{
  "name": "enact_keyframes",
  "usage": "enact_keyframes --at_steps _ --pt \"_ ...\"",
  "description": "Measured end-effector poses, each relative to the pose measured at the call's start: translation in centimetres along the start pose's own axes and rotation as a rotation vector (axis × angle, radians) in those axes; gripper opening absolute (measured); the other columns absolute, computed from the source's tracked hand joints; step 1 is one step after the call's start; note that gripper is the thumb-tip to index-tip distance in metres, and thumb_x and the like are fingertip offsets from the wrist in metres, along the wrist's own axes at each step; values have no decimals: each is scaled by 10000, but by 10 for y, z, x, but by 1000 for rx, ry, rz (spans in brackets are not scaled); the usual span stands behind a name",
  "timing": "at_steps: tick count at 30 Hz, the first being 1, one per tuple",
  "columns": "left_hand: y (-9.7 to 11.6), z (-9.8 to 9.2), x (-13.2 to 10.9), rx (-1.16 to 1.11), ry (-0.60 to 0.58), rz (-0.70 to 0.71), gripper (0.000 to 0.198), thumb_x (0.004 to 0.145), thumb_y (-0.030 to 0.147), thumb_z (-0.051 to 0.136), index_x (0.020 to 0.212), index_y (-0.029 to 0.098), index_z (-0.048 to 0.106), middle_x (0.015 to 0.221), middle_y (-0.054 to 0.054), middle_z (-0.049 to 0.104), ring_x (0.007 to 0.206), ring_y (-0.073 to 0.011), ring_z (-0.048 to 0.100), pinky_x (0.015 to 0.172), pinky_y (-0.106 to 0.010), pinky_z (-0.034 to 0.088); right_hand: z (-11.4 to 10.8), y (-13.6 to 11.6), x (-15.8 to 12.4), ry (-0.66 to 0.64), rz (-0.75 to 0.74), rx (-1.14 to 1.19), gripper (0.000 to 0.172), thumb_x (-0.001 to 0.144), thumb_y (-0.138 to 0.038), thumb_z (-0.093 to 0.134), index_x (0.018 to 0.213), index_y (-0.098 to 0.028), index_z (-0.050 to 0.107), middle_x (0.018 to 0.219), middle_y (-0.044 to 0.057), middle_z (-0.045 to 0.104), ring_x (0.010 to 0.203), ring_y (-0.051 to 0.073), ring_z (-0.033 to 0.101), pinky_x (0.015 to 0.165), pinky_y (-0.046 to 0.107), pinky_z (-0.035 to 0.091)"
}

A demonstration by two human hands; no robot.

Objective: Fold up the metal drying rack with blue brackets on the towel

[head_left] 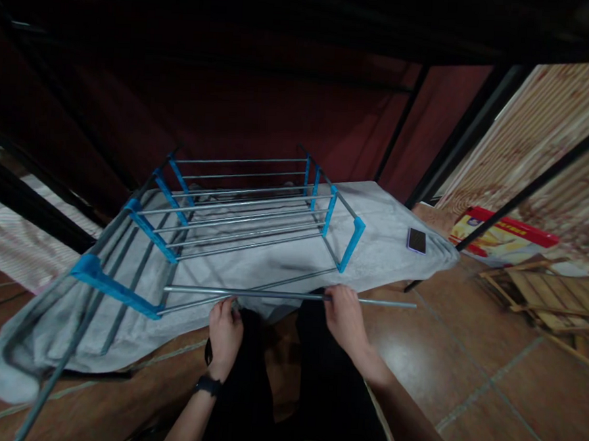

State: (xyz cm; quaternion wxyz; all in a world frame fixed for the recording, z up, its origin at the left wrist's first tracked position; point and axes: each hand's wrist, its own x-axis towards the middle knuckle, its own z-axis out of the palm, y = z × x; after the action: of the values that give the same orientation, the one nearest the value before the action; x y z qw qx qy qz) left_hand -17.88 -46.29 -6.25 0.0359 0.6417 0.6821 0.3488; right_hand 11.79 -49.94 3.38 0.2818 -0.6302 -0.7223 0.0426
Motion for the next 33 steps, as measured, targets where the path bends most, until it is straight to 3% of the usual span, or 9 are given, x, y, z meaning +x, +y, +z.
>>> enact_keyframes --at_steps 2,5,7,9,12,14,18,24,33 --pt "23 5 6 -24 -53 109 349 891 180 418 1211 179 558 1187 -140 575 1161 -292 511 1039 -457 413 -13 51 -22 143 197 158 170 910 -272 431 940 -203 584 917 80 646 876 236 577 809 354 435" --pt "68 27 22 -93 -165 255 368 903 158 408 1239 182 556 1222 -131 569 1170 -272 510 1049 -435 403 -25 116 -34 323 480 365 341 908 -457 460 984 -172 630 833 56 662 786 215 604 713 316 457" --pt "99 50 34 -124 -257 328 379 903 137 400 1244 178 561 1211 -122 580 1164 -263 514 1045 -425 402 -25 144 -25 370 580 462 487 882 -557 466 1036 -137 660 788 55 669 742 209 613 675 312 469" --pt "126 76 45 -157 -350 389 388 899 125 406 1248 182 567 1214 -111 587 1153 -249 519 1043 -412 397 -15 159 -5 340 584 553 584 850 -601 486 1131 -117 656 837 80 702 753 212 631 688 330 497" --pt "155 114 57 -164 -455 420 392 883 103 424 1231 172 591 1193 -123 600 1133 -246 530 1029 -398 398 13 165 29 269 510 683 634 812 -598 531 1229 -130 629 1098 150 710 954 253 659 846 411 524" --pt "166 134 63 -111 -509 428 387 873 85 426 1208 146 610 1148 -146 610 1114 -257 538 1012 -399 406 35 164 47 228 478 728 607 793 -587 557 1199 -147 657 1208 153 676 1112 276 621 979 454 475" --pt "180 158 73 44 -601 482 334 876 73 416 1117 131 641 1131 -158 611 1127 -263 529 1002 -399 410 74 165 63 130 429 840 541 788 -533 581 1172 -165 678 1157 94 703 1138 268 605 1059 459 413" --pt "191 164 80 82 -667 499 389 845 8 393 1167 121 581 1237 -165 578 1190 -261 506 995 -397 409 100 170 70 156 444 844 497 776 -512 587 1118 -167 689 1089 83 717 1030 247 631 999 416 453" --pt "188 154 73 -37 -744 481 414 882 49 395 1237 194 551 1124 -110 623 1056 -221 593 887 -319 449 101 173 77 136 481 743 417 737 -487 594 951 -146 705 996 103 731 903 241 630 903 401 480"
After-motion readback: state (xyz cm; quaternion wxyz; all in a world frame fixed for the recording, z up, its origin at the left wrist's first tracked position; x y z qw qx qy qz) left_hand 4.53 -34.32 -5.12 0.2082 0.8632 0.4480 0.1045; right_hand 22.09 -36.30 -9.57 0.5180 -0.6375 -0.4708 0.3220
